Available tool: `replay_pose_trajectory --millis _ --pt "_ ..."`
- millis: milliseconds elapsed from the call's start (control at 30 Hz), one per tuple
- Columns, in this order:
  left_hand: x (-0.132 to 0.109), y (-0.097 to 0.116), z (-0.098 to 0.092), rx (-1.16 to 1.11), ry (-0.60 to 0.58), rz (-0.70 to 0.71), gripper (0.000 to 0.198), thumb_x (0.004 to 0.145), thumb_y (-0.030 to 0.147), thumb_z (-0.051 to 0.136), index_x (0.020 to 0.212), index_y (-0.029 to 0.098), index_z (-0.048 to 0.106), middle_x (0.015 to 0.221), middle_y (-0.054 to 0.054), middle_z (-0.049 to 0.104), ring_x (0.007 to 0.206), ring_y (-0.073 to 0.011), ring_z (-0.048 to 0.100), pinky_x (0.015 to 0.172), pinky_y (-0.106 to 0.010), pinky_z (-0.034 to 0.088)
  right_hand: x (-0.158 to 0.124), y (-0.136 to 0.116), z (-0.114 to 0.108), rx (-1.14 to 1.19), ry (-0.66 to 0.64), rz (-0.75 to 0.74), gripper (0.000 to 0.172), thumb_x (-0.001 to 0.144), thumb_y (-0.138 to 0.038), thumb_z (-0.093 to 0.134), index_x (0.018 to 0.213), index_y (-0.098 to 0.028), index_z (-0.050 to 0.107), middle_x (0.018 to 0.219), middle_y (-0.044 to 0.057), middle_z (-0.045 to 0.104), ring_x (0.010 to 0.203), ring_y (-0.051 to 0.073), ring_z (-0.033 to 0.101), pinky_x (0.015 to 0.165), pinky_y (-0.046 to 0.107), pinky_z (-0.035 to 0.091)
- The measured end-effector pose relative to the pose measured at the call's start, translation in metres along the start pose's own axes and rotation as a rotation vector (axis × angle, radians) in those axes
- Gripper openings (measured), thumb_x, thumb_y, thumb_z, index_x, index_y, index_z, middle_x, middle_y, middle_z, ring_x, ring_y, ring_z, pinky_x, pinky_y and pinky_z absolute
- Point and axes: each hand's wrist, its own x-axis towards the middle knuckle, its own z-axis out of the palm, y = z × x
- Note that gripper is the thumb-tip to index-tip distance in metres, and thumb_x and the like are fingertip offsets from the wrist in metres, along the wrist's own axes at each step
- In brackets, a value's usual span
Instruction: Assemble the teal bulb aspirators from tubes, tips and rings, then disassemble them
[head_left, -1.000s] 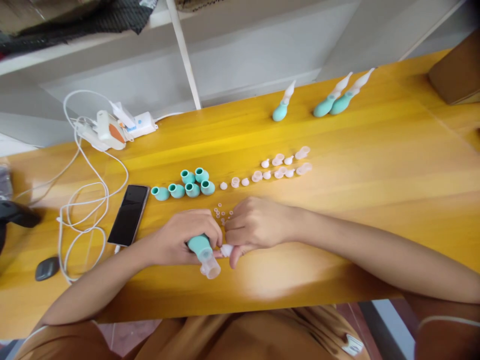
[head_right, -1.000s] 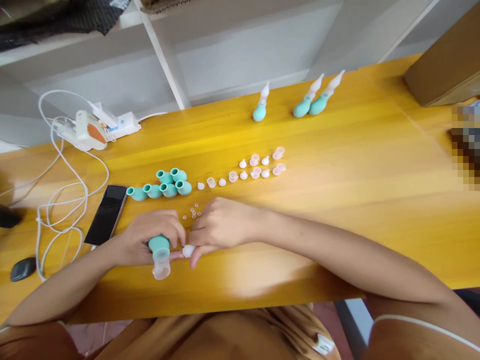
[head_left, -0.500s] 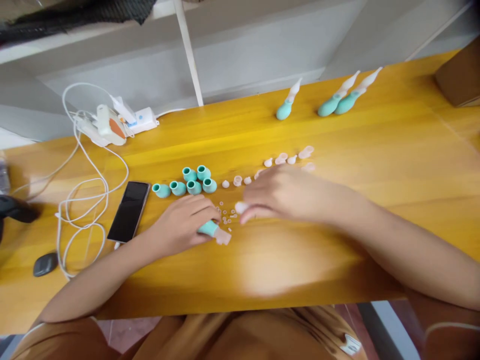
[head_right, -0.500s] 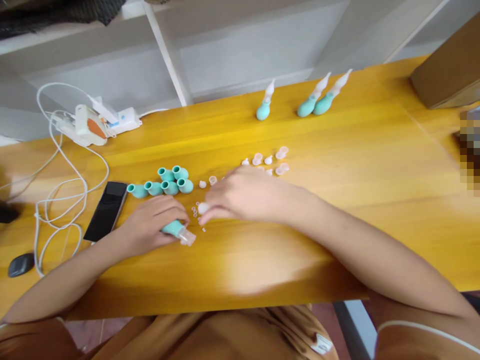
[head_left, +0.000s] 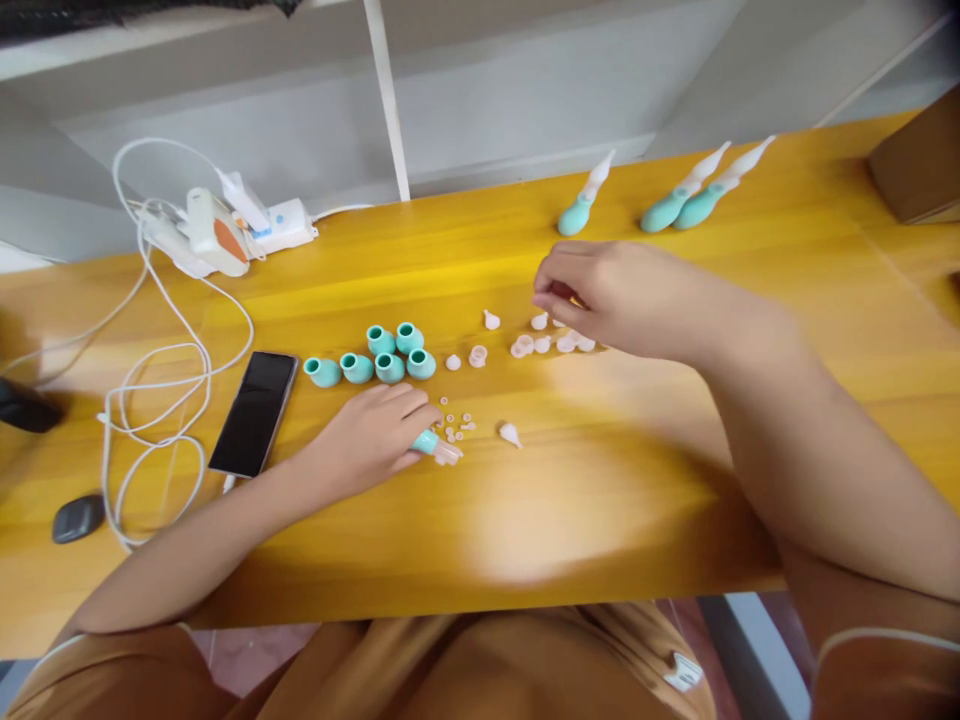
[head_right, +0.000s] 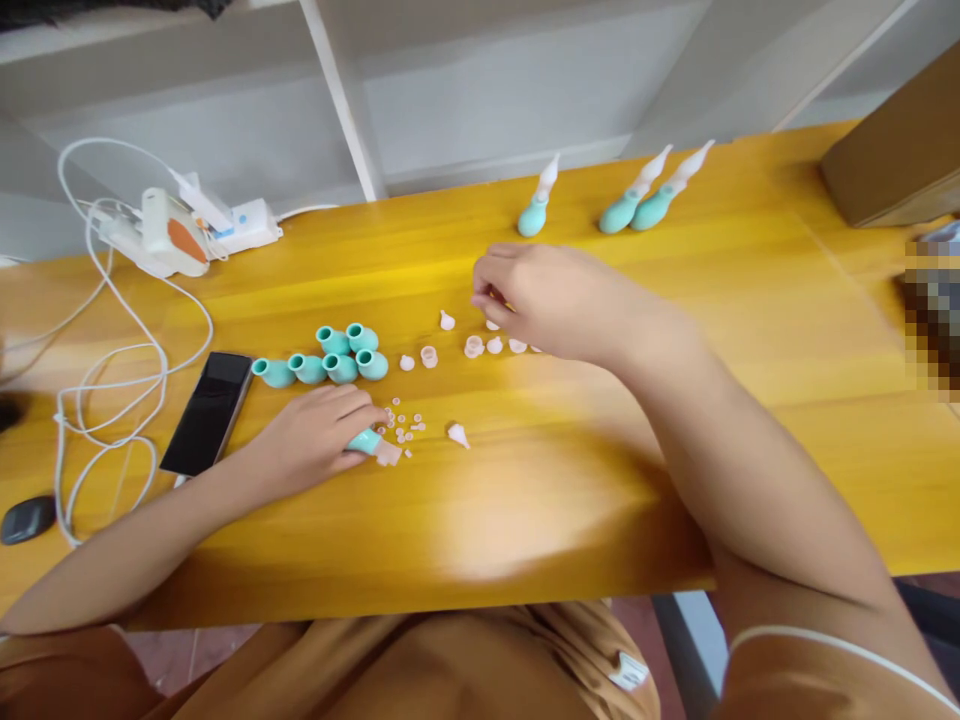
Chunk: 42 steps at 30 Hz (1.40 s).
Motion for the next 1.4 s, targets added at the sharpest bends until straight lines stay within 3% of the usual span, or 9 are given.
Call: replay_pose_trajectory --millis 100,233,367,467,767,900,1133,1267,1400 --pt "0.0 0.001 0.0 -0.003 -0.002 0.011 0.02 0.102 0.032 0.073 0.115 0.016 0.071 0.101 -0.008 0.074 0.092 -0.0263 0.068 0.08 -0.037 0.051 -0.026 -0.012 -0.002 0.109 -0.176 -0.041 0.015 0.107 -0.029 0.064 0.093 -0.025 0.068 0.099 0.008 0.076 0.074 0.022 0.064 0.071 0.036 0.045" --pt "0.0 0.003 -0.003 -0.001 0.016 -0.001 0.022 0.101 0.033 0.074 0.115 0.016 0.071 0.1 -0.008 0.073 0.092 -0.0266 0.068 0.08 -0.038 0.052 -0.063 -0.065 0.038 0.229 -0.343 -0.256 0.02 0.107 -0.038 0.07 0.116 -0.021 0.069 0.118 0.01 0.073 0.084 0.022 0.071 0.076 0.035 0.054" --pt "0.0 0.004 -0.003 -0.006 0.084 -0.004 0.02 0.101 0.029 0.073 0.116 0.016 0.07 0.101 -0.008 0.074 0.092 -0.0257 0.068 0.082 -0.037 0.053 -0.09 -0.104 0.089 0.008 -0.202 -0.29 0.01 0.107 -0.023 0.066 0.113 -0.016 0.07 0.11 0.012 0.069 0.08 0.023 0.068 0.069 0.035 0.052" --pt "-0.001 0.004 -0.002 -0.037 0.132 0.004 0.018 0.1 0.027 0.071 0.114 0.016 0.07 0.101 -0.008 0.074 0.091 -0.0248 0.068 0.082 -0.037 0.053 -0.096 -0.099 0.1 0.109 -0.14 -0.313 0.009 0.11 -0.023 0.062 0.11 -0.017 0.069 0.107 0.01 0.067 0.093 0.025 0.069 0.081 0.038 0.056" --pt "-0.004 0.001 0.022 -0.231 0.321 0.017 0.014 0.102 0.028 0.07 0.112 0.018 0.068 0.1 -0.007 0.076 0.087 -0.0209 0.069 0.079 -0.033 0.051 -0.09 -0.062 0.082 0.522 -0.283 -0.373 0.022 0.117 -0.029 0.049 0.108 -0.021 0.067 0.113 0.008 0.069 0.107 0.023 0.063 0.095 0.038 0.053" --pt "-0.007 -0.005 0.034 -0.251 0.347 0.126 0.015 0.104 0.031 0.069 0.113 0.019 0.069 0.102 -0.008 0.078 0.089 -0.021 0.071 0.08 -0.034 0.05 -0.086 -0.058 0.06 0.56 -0.231 -0.29 0.017 0.115 -0.033 0.052 0.113 -0.027 0.067 0.111 0.006 0.072 0.1 0.022 0.07 0.092 0.036 0.055" --pt "-0.005 -0.009 0.034 -0.259 0.355 0.143 0.019 0.107 0.037 0.068 0.116 0.02 0.068 0.099 -0.007 0.079 0.086 -0.0201 0.071 0.078 -0.034 0.05 -0.04 -0.034 0.005 0.293 0.02 -0.128 0.021 0.108 -0.044 0.062 0.1 -0.026 0.069 0.101 0.008 0.075 0.085 0.025 0.07 0.08 0.036 0.053" --pt "-0.004 -0.009 0.033 -0.282 0.374 0.126 0.019 0.107 0.036 0.068 0.118 0.02 0.067 0.097 -0.005 0.079 0.084 -0.0191 0.071 0.078 -0.033 0.05 -0.007 -0.034 0.013 0.147 -0.007 -0.11 0.006 0.104 -0.024 0.066 0.101 -0.021 0.069 0.103 0.009 0.073 0.083 0.022 0.069 0.075 0.032 0.046" --pt "-0.004 -0.009 0.034 -0.26 0.371 0.135 0.018 0.108 0.036 0.065 0.117 0.02 0.067 0.097 -0.006 0.079 0.083 -0.0191 0.07 0.076 -0.033 0.049 0.013 -0.046 0.025 -0.055 -0.101 -0.099 0.014 0.104 -0.013 0.062 0.096 -0.018 0.072 0.104 0.011 0.073 0.088 0.023 0.067 0.073 0.032 0.038"
